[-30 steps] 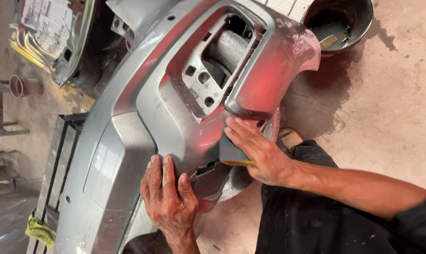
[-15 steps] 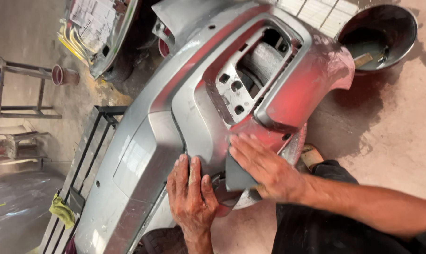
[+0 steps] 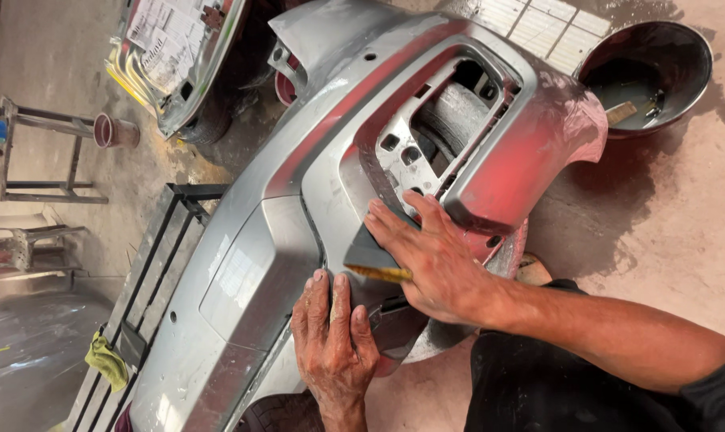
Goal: The person sands a silver car bumper with a sanding block, working across the front face and edges. They repeatedly dip the sanding block into a bucket of water and continue sanding different sections of the bumper.
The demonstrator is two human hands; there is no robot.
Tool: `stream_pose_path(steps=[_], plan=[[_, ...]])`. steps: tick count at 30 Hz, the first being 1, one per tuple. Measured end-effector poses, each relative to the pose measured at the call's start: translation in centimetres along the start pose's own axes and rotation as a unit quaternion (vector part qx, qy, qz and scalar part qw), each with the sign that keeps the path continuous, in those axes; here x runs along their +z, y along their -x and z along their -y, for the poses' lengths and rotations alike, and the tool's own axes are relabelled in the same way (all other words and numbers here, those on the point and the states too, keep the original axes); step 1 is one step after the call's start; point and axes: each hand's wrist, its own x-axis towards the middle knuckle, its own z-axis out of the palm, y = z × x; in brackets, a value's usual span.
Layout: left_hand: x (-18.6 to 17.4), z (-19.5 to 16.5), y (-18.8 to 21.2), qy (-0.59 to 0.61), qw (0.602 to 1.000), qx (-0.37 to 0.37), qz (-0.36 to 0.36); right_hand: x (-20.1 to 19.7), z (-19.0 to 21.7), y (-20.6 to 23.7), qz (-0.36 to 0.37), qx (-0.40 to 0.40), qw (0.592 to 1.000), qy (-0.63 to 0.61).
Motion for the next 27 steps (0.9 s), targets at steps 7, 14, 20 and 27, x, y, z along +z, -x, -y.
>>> stream_pose_path(steps=[7, 14, 20, 27], plan=[[0.1, 0.0, 0.0, -0.005, 1.0, 0.006, -0.003, 0.3, -1.1, -1.4, 0.025, 0.028, 0.999, -0.013], [0.1, 0.2, 0.1, 0.002, 1.0, 0.009, -0.001, -1.2, -0.7, -2.8, 0.033, 0.012, 0.999, -0.007], [0.2, 0.2, -0.1, 0.0, 1.0, 0.02, -0.007, -0.7, -1.5, -4.7, 0.022, 0.022, 0.999, 0.007], [0.1, 0.1, 0.1, -0.004, 1.0, 0.012, -0.001, -1.5, -0.8, -4.3, 0.037, -0.007, 0.999, 0.01]])
